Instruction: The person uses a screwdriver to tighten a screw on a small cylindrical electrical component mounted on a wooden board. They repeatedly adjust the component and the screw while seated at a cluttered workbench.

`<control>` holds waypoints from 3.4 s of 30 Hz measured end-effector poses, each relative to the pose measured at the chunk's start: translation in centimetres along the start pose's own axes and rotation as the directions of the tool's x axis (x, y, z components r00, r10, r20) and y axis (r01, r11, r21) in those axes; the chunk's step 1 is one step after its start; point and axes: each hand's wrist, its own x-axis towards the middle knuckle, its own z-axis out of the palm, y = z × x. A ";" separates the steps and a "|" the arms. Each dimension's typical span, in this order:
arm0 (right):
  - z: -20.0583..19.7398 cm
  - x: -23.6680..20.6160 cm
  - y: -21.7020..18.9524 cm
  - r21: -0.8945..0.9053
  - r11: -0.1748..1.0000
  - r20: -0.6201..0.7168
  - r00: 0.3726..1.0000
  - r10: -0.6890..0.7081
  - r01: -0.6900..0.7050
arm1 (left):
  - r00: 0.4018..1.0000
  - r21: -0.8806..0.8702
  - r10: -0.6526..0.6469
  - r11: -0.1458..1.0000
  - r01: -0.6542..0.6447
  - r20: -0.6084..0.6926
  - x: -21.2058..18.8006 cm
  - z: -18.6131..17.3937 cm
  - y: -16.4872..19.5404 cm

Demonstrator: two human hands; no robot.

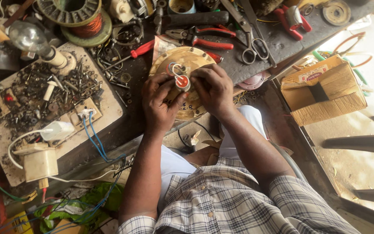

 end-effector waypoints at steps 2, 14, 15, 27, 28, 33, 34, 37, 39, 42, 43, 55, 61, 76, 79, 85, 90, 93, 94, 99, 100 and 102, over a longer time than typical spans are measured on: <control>-0.1 0.1 0.0 -0.036 0.999 0.012 1.000 0.004 -0.003 | 1.000 -0.006 0.000 1.000 0.000 -0.003 0.1 0.1 0.1; -0.4 0.2 0.0 -0.035 0.999 0.064 0.998 -0.003 0.005 | 1.000 0.005 -0.007 1.000 0.007 0.005 -0.2 0.2 0.5; -0.3 0.1 0.0 0.024 0.999 0.033 0.999 0.034 -0.035 | 1.000 0.019 -0.004 1.000 0.003 0.003 -0.2 0.3 0.5; -2.9 2.3 6.2 -0.117 0.992 -0.009 0.999 0.038 -0.039 | 0.997 0.042 0.057 0.998 -0.054 -0.050 -0.3 0.6 0.4; -3.0 2.5 6.6 -0.128 0.991 0.032 0.999 0.039 -0.035 | 0.997 0.041 0.059 0.998 -0.057 -0.052 -0.3 0.6 0.4; -2.7 3.2 7.8 -0.191 0.978 0.169 0.979 0.113 -0.080 | 0.998 0.047 0.049 0.998 -0.047 -0.039 -0.3 0.5 0.5; -2.5 3.1 7.9 -0.209 0.977 0.152 0.986 0.063 -0.030 | 0.998 0.051 0.047 0.998 -0.045 -0.035 -0.3 0.5 0.5; -2.4 2.6 8.1 -0.226 0.974 0.128 0.991 0.033 -0.004 | 0.999 0.040 0.037 0.999 -0.036 -0.025 -0.2 0.5 0.2; -2.6 2.1 8.1 -0.225 0.974 0.121 0.992 0.044 -0.016 | 1.000 0.025 0.010 1.000 -0.010 -0.008 -0.4 0.4 0.1; -2.8 2.1 8.0 -0.241 0.970 0.111 0.993 0.042 -0.014 | 1.000 0.010 0.001 1.000 -0.001 -0.002 -0.3 0.5 -0.1; -2.9 2.2 7.9 -0.250 0.968 0.118 0.991 0.061 -0.030 | 1.000 0.010 0.013 1.000 -0.013 -0.010 -0.3 0.5 -0.1; -3.0 2.2 8.0 -0.244 0.968 0.140 0.986 0.094 -0.058 | 0.999 0.072 -0.016 0.997 0.018 -0.031 -0.6 0.9 0.5; -2.9 2.0 8.1 -0.217 0.974 0.100 0.991 0.085 -0.061 | 0.986 0.240 0.092 0.969 -0.057 -0.137 0.4 1.9 2.5; -3.4 4.5 6.9 -0.191 0.982 -0.049 0.999 -0.010 0.001 | 0.986 0.343 0.151 0.932 -0.118 -0.071 1.8 3.6 3.4; -3.4 7.4 7.3 -0.385 0.915 0.061 0.993 -0.103 0.118 | 0.985 0.339 0.150 0.934 -0.114 -0.083 1.6 3.7 3.1; -3.1 12.0 8.5 -0.630 0.714 0.368 0.927 -0.072 0.305 | 0.977 0.314 0.178 0.940 -0.134 -0.116 1.5 3.7 3.0; -3.1 12.3 8.2 -0.432 0.807 0.430 0.879 -0.208 0.403 | 0.983 0.239 0.104 0.969 -0.067 -0.149 1.2 3.3 3.3; -2.8 12.2 7.9 -0.291 0.909 0.471 0.872 -0.135 0.298 | 0.978 0.230 0.129 0.969 -0.089 -0.162 0.9 2.7 3.3; -2.9 12.2 8.1 -0.236 0.964 0.495 0.869 0.010 0.123 | 0.976 0.215 0.144 0.971 -0.108 -0.162 0.9 2.7 3.3; -2.2 13.7 9.5 -0.393 0.884 0.554 0.832 0.008 0.253 | 0.979 0.216 0.133 0.972 -0.098 -0.154 0.9 2.7 3.6; -1.9 14.3 9.6 -0.454 0.841 0.604 0.795 0.050 0.293 | 0.980 0.217 0.130 0.972 -0.095 -0.151 1.0 2.7 3.5; -1.2 14.6 9.6 -0.504 0.782 0.652 0.755 0.066 0.367 | 0.978 0.223 0.137 0.970 -0.100 -0.156 0.8 2.6 3.6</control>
